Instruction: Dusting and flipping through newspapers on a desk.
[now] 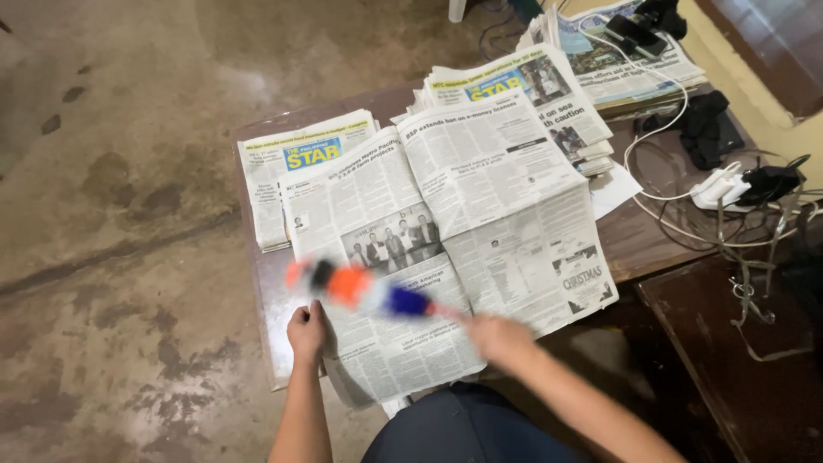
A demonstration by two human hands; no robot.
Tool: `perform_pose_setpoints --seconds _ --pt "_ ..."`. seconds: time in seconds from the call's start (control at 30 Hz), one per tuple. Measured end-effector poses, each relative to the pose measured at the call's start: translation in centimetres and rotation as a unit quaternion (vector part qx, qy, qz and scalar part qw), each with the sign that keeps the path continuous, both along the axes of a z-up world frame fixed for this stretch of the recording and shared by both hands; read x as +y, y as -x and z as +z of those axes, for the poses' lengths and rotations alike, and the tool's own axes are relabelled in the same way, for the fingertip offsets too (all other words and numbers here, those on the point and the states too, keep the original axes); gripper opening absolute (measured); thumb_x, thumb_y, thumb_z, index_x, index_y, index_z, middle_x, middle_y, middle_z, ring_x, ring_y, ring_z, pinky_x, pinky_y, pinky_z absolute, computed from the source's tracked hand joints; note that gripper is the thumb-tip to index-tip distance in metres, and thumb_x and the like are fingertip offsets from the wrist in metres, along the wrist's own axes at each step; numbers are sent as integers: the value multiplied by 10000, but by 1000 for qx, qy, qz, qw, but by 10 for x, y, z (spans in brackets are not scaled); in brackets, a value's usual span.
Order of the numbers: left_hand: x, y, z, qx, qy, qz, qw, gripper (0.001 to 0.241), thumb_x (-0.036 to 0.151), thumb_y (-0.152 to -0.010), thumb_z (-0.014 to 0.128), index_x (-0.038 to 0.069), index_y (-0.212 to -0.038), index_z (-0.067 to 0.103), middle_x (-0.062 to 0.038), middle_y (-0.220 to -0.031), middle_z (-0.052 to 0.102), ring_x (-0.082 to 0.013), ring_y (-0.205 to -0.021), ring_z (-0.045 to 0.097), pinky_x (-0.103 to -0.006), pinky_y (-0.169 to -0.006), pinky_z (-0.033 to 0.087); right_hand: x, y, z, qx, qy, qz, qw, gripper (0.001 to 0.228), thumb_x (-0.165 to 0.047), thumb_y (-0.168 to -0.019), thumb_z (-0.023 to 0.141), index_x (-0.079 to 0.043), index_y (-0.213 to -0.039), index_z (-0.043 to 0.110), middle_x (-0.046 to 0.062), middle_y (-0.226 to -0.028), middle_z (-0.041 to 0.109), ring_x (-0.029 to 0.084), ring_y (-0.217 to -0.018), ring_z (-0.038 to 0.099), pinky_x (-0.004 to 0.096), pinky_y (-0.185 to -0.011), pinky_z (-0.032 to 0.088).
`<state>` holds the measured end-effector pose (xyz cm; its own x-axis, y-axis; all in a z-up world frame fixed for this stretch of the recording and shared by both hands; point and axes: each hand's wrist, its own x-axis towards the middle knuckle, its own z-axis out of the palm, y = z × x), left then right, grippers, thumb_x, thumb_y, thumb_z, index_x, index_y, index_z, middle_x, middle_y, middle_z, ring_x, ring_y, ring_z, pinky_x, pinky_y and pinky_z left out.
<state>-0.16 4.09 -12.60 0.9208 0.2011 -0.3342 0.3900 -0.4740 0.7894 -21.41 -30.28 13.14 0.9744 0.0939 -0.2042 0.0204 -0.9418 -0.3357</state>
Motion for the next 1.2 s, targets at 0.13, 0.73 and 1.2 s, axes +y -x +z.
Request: perform_pose_setpoints --seconds 0.13,0.73,1.2 --pt "0 -1 4 -11 -14 -22 1000 406 442 -994 668 49 -893 684 -175 -828 691 -360 -894 679 -479 -829 520 -36 -16 -11 43 -32 -334 941 472 -289 -1055 382 -315 -1517 479 76 -1298 533 207 -642 560 336 -544 472" --pt "-3 11 16 -55 -29 -39 997 380 422 -1036 680 60 -923 707 -168 -790 672 -330 -810 639 -457 -768 497 -13 95 -137 -272 40 -55 960 299 -277 -1005 505 -141 -1179 708 121 -733 710 279 -649 721 388 -527 602" --pt "1 15 50 -62 10 -76 995 435 341 -1070 638 -60 -913 695 -117 -758 622 -200 -694 513 -330 -691 478 -69 218 -173 272 -106 -486 823 575 -632 -926 407 -251 -1233 707 46 -1168 773 273 -1000 750 372 -865 573"
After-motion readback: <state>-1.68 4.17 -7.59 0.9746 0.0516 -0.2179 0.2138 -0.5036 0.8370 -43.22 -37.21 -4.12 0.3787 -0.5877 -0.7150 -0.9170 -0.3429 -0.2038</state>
